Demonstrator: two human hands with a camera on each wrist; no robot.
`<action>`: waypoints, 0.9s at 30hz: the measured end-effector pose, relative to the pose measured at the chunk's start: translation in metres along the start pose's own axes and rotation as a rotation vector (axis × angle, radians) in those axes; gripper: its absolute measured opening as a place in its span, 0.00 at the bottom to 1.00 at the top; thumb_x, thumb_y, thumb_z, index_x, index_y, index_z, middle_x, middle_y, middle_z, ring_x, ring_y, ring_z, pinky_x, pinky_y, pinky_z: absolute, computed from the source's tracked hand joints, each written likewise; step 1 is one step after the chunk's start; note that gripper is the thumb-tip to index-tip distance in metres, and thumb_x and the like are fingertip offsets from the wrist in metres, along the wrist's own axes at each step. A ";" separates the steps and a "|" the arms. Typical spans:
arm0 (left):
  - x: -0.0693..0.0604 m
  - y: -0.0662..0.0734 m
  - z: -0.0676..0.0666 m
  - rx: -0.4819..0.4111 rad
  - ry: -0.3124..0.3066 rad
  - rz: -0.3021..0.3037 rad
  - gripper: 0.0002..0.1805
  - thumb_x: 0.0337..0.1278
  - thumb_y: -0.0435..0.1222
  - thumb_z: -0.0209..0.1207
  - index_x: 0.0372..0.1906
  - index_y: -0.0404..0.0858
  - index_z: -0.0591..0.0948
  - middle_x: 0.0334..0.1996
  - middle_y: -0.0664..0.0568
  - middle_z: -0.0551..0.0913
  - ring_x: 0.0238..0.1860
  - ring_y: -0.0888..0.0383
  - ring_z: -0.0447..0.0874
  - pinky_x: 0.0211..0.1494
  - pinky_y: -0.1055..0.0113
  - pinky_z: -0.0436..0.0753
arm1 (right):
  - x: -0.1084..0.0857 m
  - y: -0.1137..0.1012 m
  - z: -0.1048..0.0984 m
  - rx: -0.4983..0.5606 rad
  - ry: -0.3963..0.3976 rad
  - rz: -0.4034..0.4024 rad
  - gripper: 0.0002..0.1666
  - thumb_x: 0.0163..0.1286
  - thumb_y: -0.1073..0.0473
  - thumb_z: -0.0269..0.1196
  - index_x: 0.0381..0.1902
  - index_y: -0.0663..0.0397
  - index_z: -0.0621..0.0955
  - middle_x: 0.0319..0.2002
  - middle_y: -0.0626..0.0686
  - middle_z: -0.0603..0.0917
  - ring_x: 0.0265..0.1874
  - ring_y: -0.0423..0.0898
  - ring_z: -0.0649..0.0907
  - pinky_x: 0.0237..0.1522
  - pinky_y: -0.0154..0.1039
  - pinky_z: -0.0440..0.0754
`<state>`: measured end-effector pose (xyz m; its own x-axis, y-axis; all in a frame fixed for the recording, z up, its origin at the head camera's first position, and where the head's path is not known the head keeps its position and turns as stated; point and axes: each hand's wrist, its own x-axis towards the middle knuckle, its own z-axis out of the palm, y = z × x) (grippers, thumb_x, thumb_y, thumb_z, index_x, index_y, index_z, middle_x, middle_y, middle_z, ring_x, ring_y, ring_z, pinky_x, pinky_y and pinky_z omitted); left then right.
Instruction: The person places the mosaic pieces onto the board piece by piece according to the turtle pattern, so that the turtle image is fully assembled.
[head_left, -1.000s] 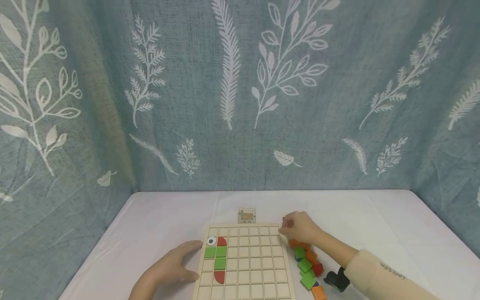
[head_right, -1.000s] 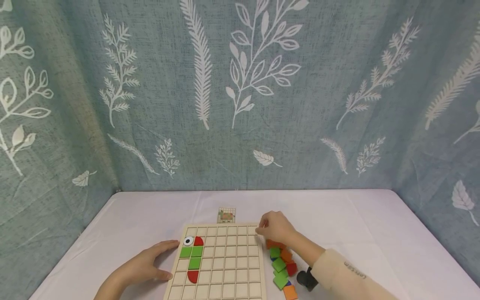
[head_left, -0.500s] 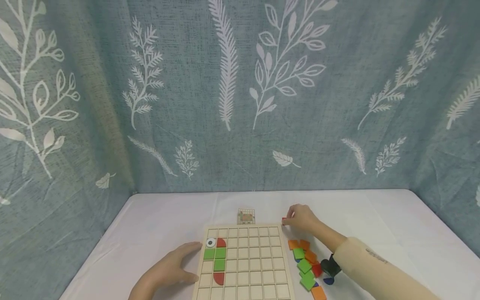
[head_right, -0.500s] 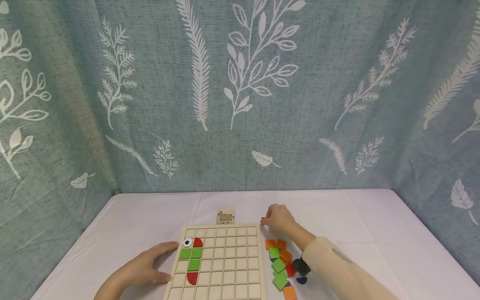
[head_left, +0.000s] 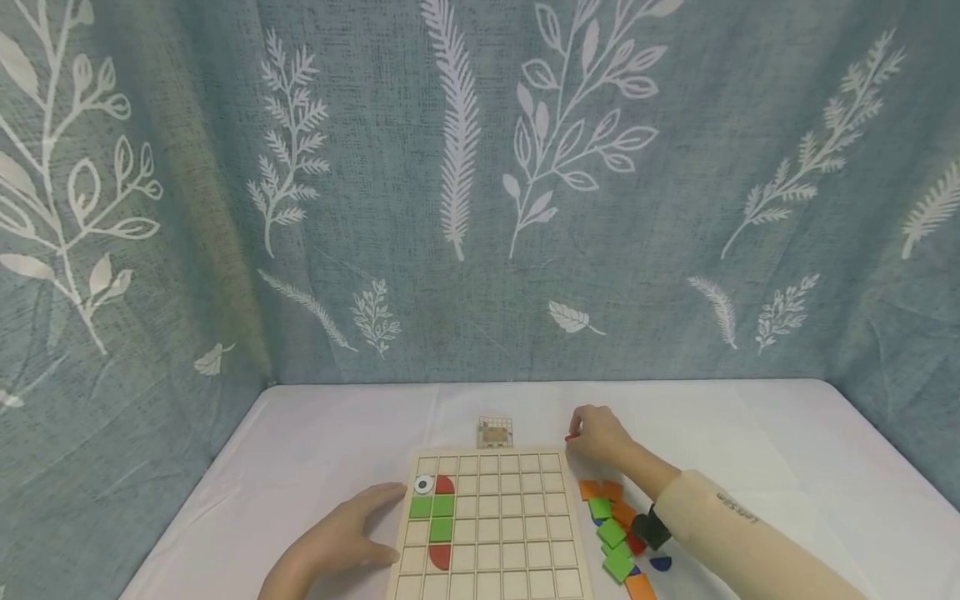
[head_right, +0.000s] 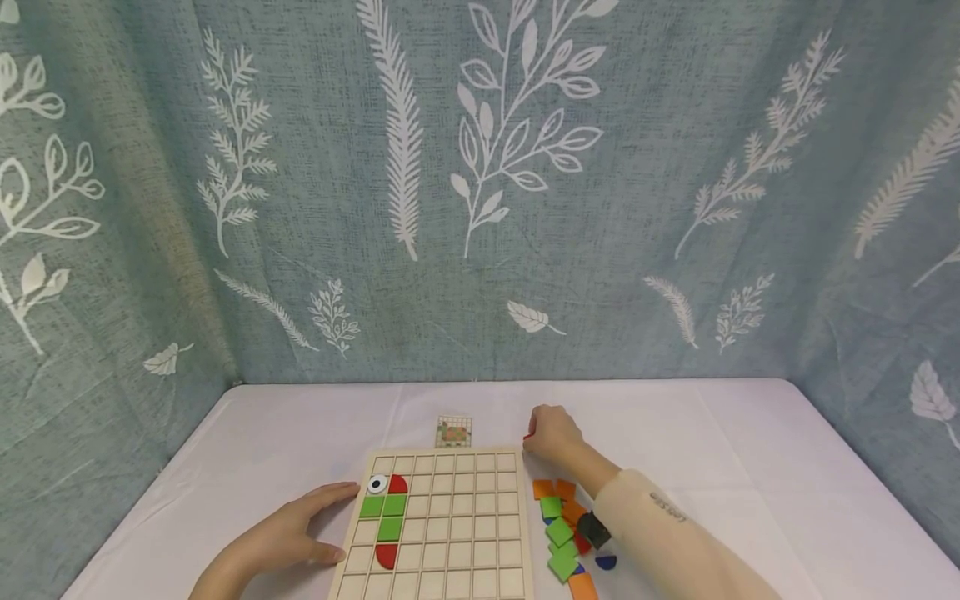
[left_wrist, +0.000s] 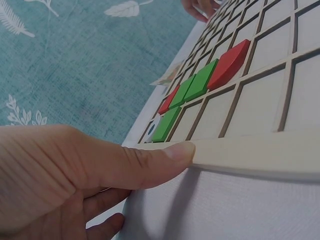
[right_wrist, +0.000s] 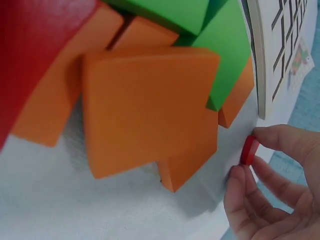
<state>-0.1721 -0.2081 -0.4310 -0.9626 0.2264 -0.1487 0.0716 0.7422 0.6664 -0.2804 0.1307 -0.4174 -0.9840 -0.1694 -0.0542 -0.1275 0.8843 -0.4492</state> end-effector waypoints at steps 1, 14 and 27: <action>0.000 0.001 0.000 -0.001 0.000 -0.003 0.44 0.23 0.34 0.72 0.59 0.35 0.72 0.61 0.38 0.69 0.65 0.36 0.60 0.66 0.40 0.59 | 0.000 -0.001 -0.001 -0.003 0.004 -0.006 0.07 0.52 0.64 0.66 0.27 0.59 0.78 0.22 0.51 0.77 0.22 0.44 0.73 0.23 0.34 0.74; 0.000 0.002 -0.001 0.005 0.006 -0.016 0.44 0.22 0.34 0.73 0.59 0.35 0.73 0.61 0.39 0.70 0.64 0.36 0.61 0.65 0.40 0.61 | 0.000 -0.002 -0.003 -0.052 0.050 -0.072 0.06 0.50 0.66 0.68 0.22 0.59 0.79 0.21 0.50 0.77 0.21 0.43 0.73 0.21 0.33 0.73; 0.000 0.003 0.000 -0.004 0.000 -0.031 0.44 0.22 0.34 0.73 0.59 0.36 0.73 0.61 0.38 0.70 0.65 0.36 0.60 0.66 0.39 0.60 | 0.005 0.003 -0.028 -0.076 -0.143 -0.101 0.02 0.49 0.67 0.66 0.21 0.58 0.82 0.21 0.48 0.78 0.21 0.42 0.75 0.23 0.32 0.75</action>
<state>-0.1718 -0.2059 -0.4289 -0.9643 0.2035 -0.1696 0.0407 0.7465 0.6642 -0.2893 0.1452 -0.3939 -0.9388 -0.3146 -0.1405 -0.2395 0.8890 -0.3904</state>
